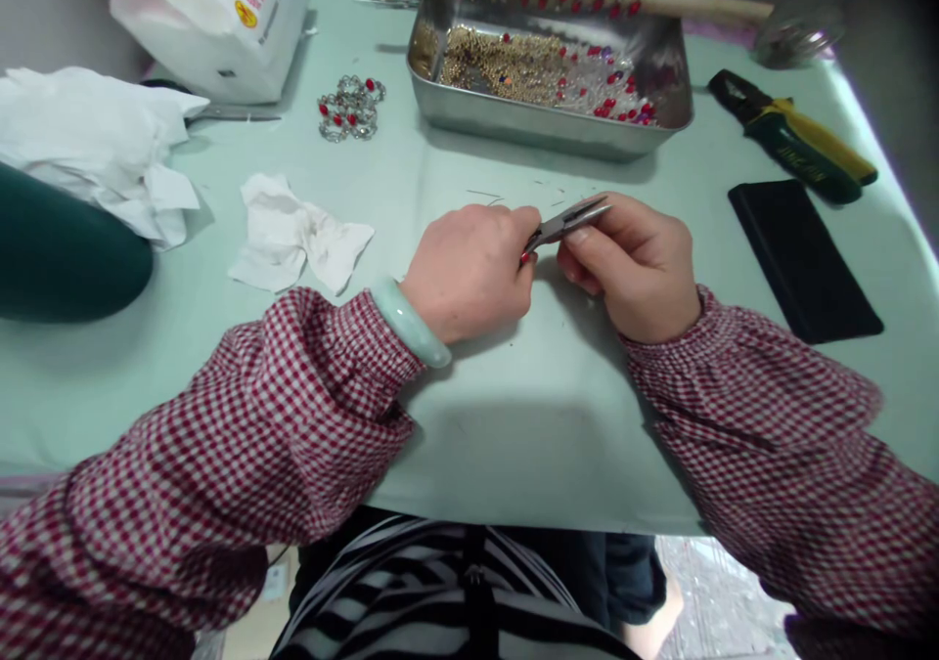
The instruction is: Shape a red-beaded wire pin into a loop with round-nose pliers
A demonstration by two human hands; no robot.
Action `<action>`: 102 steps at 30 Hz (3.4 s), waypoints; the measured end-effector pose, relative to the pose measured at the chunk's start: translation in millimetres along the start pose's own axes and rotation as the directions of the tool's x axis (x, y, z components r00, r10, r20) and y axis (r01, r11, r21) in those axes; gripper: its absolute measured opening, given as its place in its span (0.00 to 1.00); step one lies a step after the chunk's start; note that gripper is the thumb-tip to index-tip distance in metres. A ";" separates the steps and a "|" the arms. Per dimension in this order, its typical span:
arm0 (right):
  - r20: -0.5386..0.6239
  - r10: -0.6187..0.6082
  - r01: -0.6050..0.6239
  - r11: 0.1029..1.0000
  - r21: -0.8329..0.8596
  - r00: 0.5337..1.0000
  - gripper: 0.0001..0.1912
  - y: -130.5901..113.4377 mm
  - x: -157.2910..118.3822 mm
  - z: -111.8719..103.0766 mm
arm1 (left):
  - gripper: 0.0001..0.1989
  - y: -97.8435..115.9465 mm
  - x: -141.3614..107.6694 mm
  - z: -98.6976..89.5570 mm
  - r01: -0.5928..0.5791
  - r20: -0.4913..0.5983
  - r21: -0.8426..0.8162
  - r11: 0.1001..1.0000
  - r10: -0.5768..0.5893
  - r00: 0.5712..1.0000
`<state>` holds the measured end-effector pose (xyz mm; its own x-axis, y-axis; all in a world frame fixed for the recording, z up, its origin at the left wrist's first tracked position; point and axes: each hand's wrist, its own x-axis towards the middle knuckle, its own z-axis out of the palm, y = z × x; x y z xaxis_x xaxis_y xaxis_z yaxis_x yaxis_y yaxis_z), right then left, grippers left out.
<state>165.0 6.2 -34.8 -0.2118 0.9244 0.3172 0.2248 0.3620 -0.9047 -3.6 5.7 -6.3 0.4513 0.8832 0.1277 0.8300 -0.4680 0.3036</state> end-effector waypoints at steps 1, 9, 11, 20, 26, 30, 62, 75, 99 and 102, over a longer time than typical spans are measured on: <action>-0.007 -0.003 0.003 1.000 0.010 1.000 0.08 -0.2 0.2 0.3 | 0.09 0.0 0.1 0.1 0.000 -0.004 0.001 1.000 0.000 1.000; 0.008 0.023 -0.024 1.000 0.020 1.000 0.08 -2.5 0.3 -0.6 | 0.09 0.2 0.1 -0.3 0.003 0.003 0.003 1.000 -0.003 1.000; 0.011 0.028 -0.028 0.999 0.017 1.000 0.08 -2.2 0.2 -1.0 | 0.09 -0.4 0.1 -0.3 -0.006 -0.002 -0.002 1.000 0.006 1.000; 0.002 0.020 -0.020 1.000 -0.015 1.000 0.10 -3.8 -1.5 -1.1 | 0.10 -1.2 0.5 -0.9 -0.041 -0.016 -0.021 0.999 0.041 0.999; -0.025 -0.015 0.014 0.999 -0.042 1.000 0.09 -4.7 -3.5 -1.3 | 0.11 0.4 0.5 -2.9 -0.046 0.004 -0.048 0.998 0.046 0.999; -0.025 -0.022 0.022 1.000 -0.014 0.999 0.09 -2.5 -3.8 -1.1 | 0.11 1.6 0.7 -4.3 -0.043 0.025 -0.062 0.997 0.045 0.999; -0.006 -0.029 0.029 0.996 0.090 1.000 0.06 2.6 0.2 1.1 | 0.12 0.2 0.0 -1.8 -0.066 0.017 -0.035 0.997 0.067 0.998; 0.004 -0.004 0.004 0.999 -0.032 1.000 0.08 -2.7 -3.8 0.1 | 0.09 1.1 0.3 -2.6 -0.049 0.027 -0.059 0.997 0.051 0.998; 0.026 -0.087 0.089 0.995 -0.053 0.996 0.07 0.1 -2.0 -0.4 | 0.10 1.2 0.3 -2.0 -0.067 0.011 -0.022 0.997 0.067 0.998; 0.030 -0.089 0.091 0.994 -0.058 0.996 0.07 -0.7 -1.6 -0.3 | 0.10 1.1 0.5 -2.0 -0.067 0.016 -0.021 0.998 0.067 0.998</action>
<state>165.4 4.5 -34.6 -0.2595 0.8843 0.3882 0.2595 0.4511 -0.8540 -3.1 5.7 -4.1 0.5114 0.8490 0.1326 0.7909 -0.5254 0.3137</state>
